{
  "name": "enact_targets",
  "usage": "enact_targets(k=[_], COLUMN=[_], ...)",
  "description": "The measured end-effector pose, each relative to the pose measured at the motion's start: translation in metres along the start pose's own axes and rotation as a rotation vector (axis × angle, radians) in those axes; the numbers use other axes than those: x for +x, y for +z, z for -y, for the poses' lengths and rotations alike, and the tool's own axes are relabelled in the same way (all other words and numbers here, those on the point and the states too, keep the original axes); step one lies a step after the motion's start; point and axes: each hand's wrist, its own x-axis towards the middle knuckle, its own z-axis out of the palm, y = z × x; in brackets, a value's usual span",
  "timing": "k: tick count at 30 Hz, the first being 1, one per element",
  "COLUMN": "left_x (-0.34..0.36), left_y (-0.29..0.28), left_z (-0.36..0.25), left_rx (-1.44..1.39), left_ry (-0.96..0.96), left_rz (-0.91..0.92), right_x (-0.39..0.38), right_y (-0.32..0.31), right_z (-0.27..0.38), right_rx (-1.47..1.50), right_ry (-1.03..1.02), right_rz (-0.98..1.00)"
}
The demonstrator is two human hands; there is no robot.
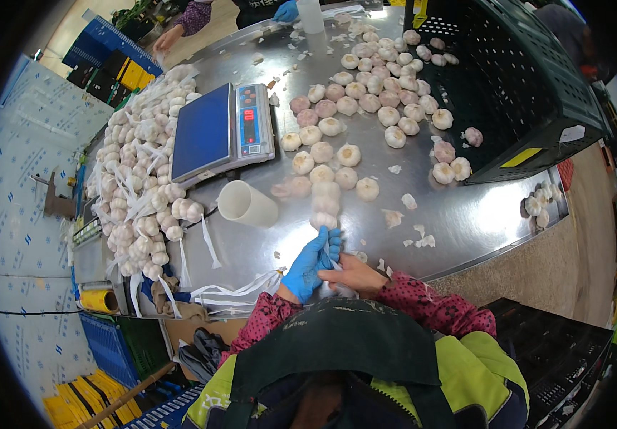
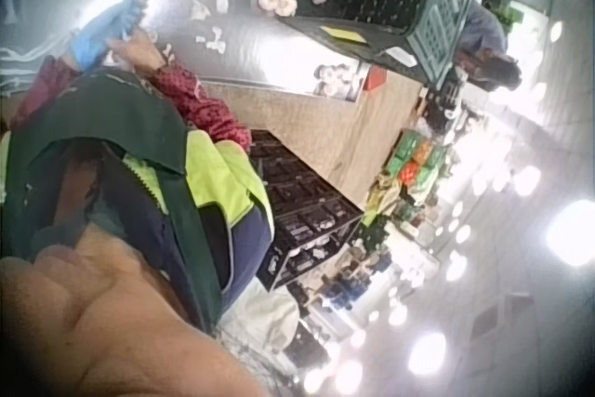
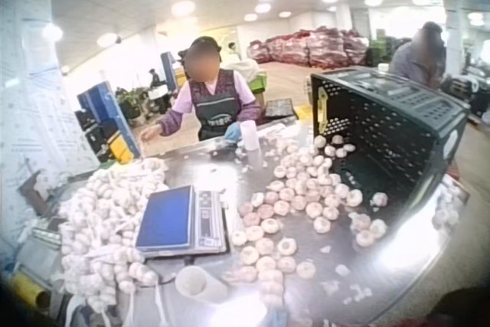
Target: The person strings garlic bulbs onto white plastic ties at a metal work table. They pick up garlic bulbs, thread them onto the ties, and place the finished strings on the table. A digital scale and a roll of ties are visible nearby.
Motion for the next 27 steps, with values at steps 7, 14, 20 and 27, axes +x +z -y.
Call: enact_targets(k=[7, 14, 20, 27], left_x=[0.013, 0.004, -0.014, -0.064], left_y=[0.010, 0.032, 0.006, 0.032], left_z=[0.000, 0.004, -0.006, -0.034], left_rx=[0.008, 0.158, 1.305, 1.724], left_ry=[-0.080, 0.156, 0.898, 1.526], left_rz=[0.039, -0.188, -0.400, -0.286], right_x=[-0.030, -0.013, -0.007, 0.040], right_y=[-0.016, -0.027, -0.021, -0.024], right_z=[-0.020, -0.035, 0.019, 0.077], right_rx=[-0.324, -0.700, -0.927, -0.841], right_ry=[-0.135, -0.563, -0.835, -1.078], right_rz=[-0.195, -0.242, -0.474, -0.589])
